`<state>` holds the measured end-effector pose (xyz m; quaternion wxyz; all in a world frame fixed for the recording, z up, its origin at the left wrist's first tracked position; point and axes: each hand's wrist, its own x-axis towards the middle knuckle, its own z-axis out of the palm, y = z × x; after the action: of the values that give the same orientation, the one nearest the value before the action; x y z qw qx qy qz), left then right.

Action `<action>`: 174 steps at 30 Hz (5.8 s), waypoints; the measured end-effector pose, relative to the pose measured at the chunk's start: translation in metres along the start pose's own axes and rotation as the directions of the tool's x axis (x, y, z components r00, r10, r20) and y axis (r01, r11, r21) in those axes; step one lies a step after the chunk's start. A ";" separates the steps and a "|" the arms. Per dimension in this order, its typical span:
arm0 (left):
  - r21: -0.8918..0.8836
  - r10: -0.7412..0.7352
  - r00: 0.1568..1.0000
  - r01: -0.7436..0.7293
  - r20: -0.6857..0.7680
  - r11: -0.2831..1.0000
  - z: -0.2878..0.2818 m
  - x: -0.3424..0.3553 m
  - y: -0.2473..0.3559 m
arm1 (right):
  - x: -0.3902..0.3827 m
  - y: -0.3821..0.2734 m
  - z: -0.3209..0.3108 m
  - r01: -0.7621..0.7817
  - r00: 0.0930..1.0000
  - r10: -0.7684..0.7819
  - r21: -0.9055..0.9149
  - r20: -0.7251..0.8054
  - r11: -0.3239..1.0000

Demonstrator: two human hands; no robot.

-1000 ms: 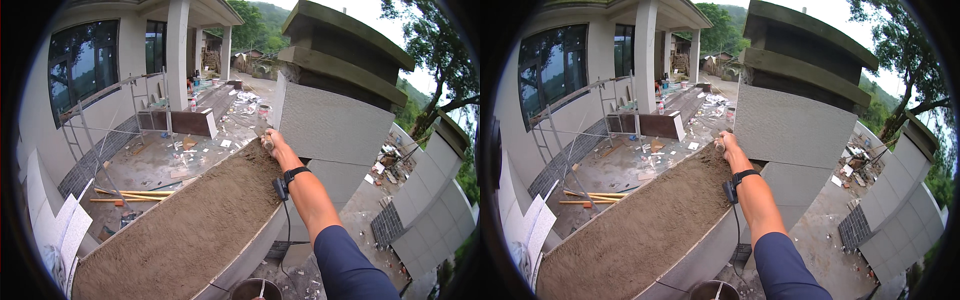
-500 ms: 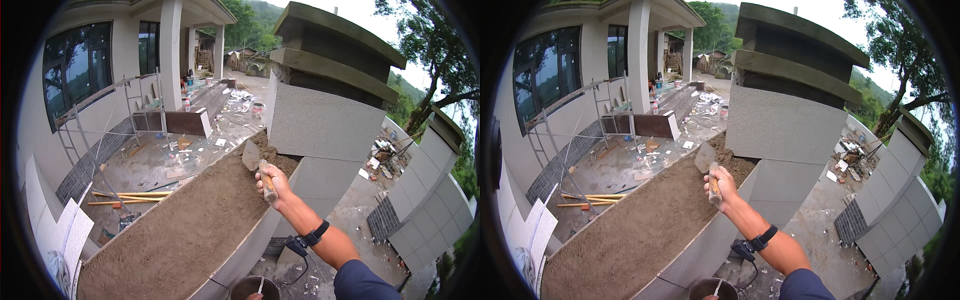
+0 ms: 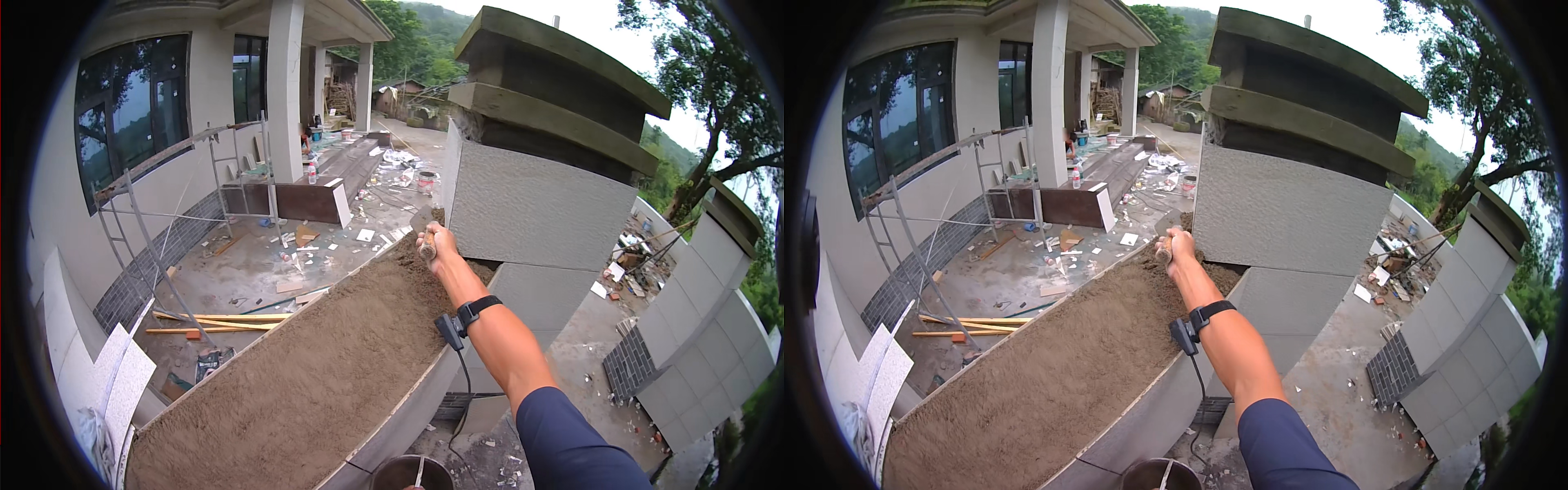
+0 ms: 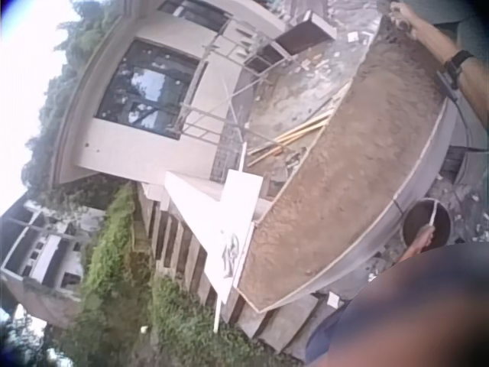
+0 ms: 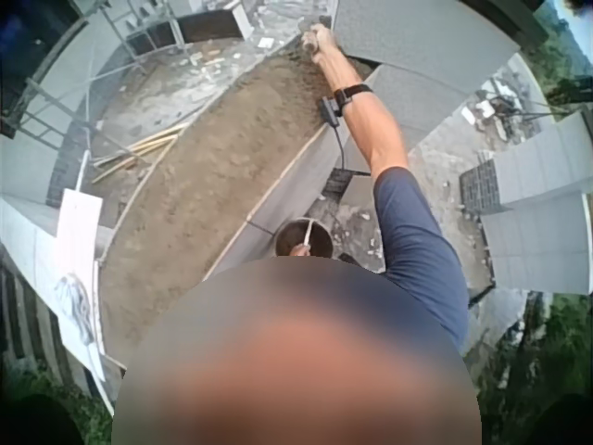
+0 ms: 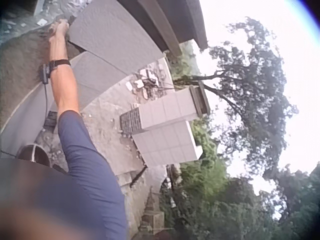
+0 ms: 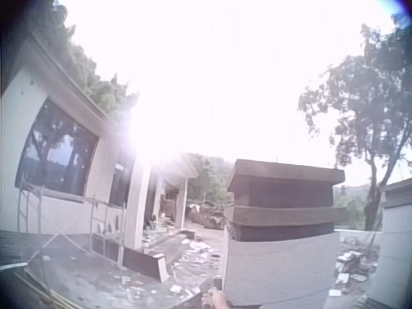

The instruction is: Applying mortar to an exterior wall for tiling using a trowel.

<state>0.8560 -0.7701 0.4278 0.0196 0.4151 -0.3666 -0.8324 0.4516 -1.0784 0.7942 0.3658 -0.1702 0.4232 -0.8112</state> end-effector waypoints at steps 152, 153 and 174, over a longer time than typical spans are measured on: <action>-0.041 0.154 0.988 -0.154 0.012 0.987 -0.028 -0.044 -0.093 | -0.193 -0.090 0.037 0.482 0.840 0.278 -0.408 0.465 -0.775; -0.042 0.156 0.988 -0.155 0.008 0.987 -0.030 -0.045 -0.092 | -0.192 -0.089 0.037 0.482 0.841 0.278 -0.409 0.465 -0.775; -0.127 0.190 0.981 -0.193 -0.036 0.973 -0.016 -0.021 -0.082 | -0.023 -0.077 0.136 0.024 0.943 0.050 0.083 0.330 -0.996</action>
<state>0.9034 -0.7126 0.3844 0.1312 0.3853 -0.3500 -0.8437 0.5119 -1.1089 0.9367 0.3104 0.4403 -0.7469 -0.3899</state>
